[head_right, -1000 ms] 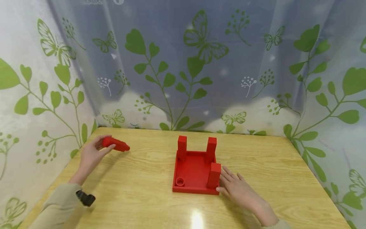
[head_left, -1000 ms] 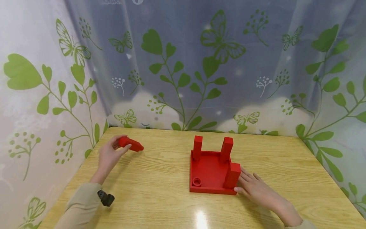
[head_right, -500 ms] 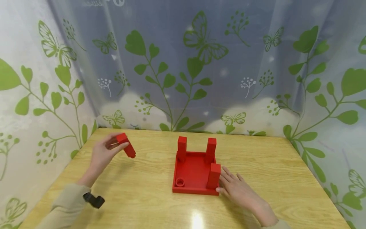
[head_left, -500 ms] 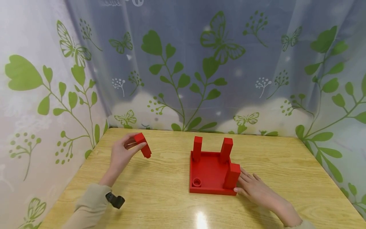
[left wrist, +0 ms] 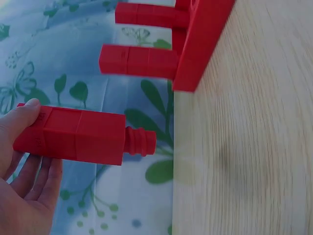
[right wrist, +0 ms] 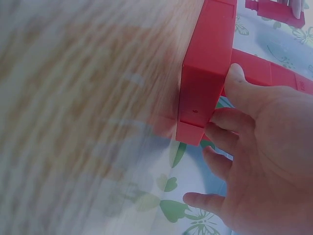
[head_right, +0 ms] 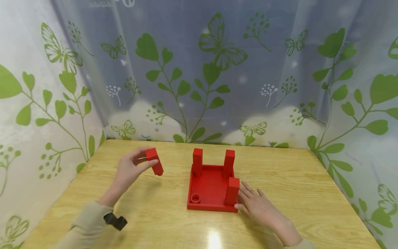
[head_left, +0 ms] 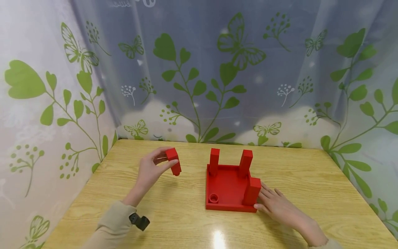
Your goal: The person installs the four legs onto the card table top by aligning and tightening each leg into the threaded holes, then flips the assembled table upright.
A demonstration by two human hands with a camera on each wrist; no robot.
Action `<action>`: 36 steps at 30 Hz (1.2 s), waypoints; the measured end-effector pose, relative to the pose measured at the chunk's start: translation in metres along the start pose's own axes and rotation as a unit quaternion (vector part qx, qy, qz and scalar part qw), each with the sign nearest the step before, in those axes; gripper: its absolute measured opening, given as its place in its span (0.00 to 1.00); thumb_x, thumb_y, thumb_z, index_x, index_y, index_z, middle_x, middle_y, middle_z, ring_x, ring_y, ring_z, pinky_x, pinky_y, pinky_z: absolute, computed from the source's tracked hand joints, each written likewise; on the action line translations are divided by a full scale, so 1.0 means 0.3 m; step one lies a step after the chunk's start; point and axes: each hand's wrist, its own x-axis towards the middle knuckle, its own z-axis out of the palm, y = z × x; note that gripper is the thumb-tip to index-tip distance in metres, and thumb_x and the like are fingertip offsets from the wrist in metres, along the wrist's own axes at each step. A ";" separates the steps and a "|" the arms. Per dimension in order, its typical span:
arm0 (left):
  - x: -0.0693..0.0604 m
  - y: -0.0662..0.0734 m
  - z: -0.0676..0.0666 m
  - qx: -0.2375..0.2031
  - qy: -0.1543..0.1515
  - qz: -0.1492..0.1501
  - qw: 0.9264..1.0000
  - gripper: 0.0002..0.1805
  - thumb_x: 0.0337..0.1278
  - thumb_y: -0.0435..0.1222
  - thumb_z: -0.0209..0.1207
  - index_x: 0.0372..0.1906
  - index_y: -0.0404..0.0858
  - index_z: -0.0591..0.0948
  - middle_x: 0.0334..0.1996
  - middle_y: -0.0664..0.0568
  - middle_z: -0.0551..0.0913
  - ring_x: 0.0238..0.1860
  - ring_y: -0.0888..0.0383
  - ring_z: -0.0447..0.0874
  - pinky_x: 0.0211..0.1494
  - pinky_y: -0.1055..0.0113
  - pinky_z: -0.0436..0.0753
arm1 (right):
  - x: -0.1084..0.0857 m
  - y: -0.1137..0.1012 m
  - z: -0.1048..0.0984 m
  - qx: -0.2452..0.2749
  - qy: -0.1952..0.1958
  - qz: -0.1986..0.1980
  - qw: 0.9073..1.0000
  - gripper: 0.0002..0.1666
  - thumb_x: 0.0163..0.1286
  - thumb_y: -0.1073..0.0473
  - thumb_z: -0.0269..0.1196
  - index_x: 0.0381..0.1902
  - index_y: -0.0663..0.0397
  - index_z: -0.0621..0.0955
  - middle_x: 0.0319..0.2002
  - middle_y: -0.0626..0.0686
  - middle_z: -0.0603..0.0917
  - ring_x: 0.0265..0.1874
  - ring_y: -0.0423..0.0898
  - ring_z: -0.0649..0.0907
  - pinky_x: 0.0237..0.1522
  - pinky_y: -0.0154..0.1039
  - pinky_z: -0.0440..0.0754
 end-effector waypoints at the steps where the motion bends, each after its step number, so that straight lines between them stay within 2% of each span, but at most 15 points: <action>1: 0.001 -0.011 0.013 -0.005 -0.002 0.001 1.000 0.23 0.52 0.27 0.73 0.56 0.32 0.84 0.48 0.39 0.86 0.48 0.47 0.86 0.55 0.56 0.86 | 0.000 -0.001 0.000 0.001 -0.001 -0.001 1.000 0.37 0.77 0.41 0.55 0.73 0.61 0.70 0.73 0.64 0.67 0.74 0.68 0.63 0.64 0.75 0.65; 3: 0.000 -0.029 0.038 -0.016 -0.008 0.002 1.000 0.24 0.51 0.28 0.74 0.56 0.34 0.84 0.48 0.41 0.87 0.48 0.48 0.86 0.55 0.55 0.86 | 0.000 -0.004 -0.001 0.004 -0.002 -0.001 1.000 0.37 0.77 0.42 0.55 0.73 0.61 0.70 0.73 0.65 0.68 0.73 0.68 0.63 0.64 0.75 0.65; 9: -0.011 -0.031 0.111 -0.059 -0.025 0.008 0.998 0.23 0.50 0.32 0.75 0.55 0.38 0.86 0.47 0.45 0.87 0.47 0.50 0.86 0.54 0.54 0.86 | 0.000 -0.005 -0.002 0.006 -0.003 0.000 1.000 0.38 0.77 0.41 0.56 0.73 0.61 0.70 0.73 0.65 0.68 0.73 0.69 0.63 0.64 0.75 0.64; 17: -0.029 0.004 0.209 -0.106 -0.043 -0.009 0.993 0.22 0.51 0.31 0.75 0.54 0.40 0.86 0.47 0.46 0.87 0.48 0.51 0.85 0.57 0.46 0.84 | -0.001 -0.001 0.001 0.004 0.000 0.001 1.000 0.37 0.77 0.41 0.55 0.73 0.61 0.70 0.74 0.64 0.67 0.74 0.68 0.62 0.64 0.76 0.64; 20: -0.038 0.015 0.244 -0.118 -0.051 -0.010 0.992 0.23 0.51 0.30 0.75 0.55 0.39 0.86 0.47 0.46 0.87 0.48 0.51 0.85 0.57 0.52 0.85 | -0.001 -0.003 0.000 0.002 0.001 0.000 1.000 0.38 0.77 0.41 0.55 0.73 0.61 0.70 0.73 0.65 0.67 0.74 0.68 0.63 0.64 0.75 0.64; 24: -0.053 0.028 0.287 -0.124 -0.066 -0.008 0.990 0.22 0.51 0.32 0.75 0.54 0.41 0.87 0.46 0.48 0.87 0.47 0.52 0.86 0.56 0.59 0.86 | -0.002 -0.005 -0.001 0.001 0.002 -0.003 1.000 0.37 0.77 0.41 0.55 0.73 0.61 0.70 0.73 0.64 0.68 0.73 0.68 0.63 0.63 0.75 0.65; 26: -0.060 0.034 0.303 -0.121 -0.076 -0.008 0.990 0.22 0.51 0.32 0.75 0.54 0.42 0.87 0.44 0.49 0.87 0.46 0.52 0.86 0.56 0.57 0.86 | -0.002 -0.007 -0.002 0.000 0.002 -0.003 1.000 0.37 0.78 0.42 0.55 0.73 0.61 0.70 0.73 0.64 0.67 0.74 0.68 0.63 0.63 0.75 0.65; 31: -0.076 0.048 0.330 -0.115 -0.105 -0.014 0.988 0.22 0.50 0.34 0.76 0.54 0.44 0.87 0.42 0.50 0.87 0.45 0.52 0.86 0.56 0.58 0.85 | -0.003 -0.011 -0.006 0.000 0.004 -0.004 1.000 0.37 0.78 0.42 0.55 0.73 0.61 0.70 0.73 0.65 0.67 0.73 0.68 0.63 0.63 0.75 0.65; 36: -0.096 0.052 0.343 -0.102 -0.128 -0.034 0.986 0.22 0.51 0.37 0.76 0.54 0.45 0.87 0.42 0.50 0.86 0.44 0.53 0.85 0.55 0.60 0.86 | -0.003 -0.011 -0.007 0.002 0.002 -0.006 1.000 0.37 0.78 0.42 0.55 0.73 0.61 0.70 0.73 0.65 0.68 0.73 0.68 0.63 0.63 0.75 0.65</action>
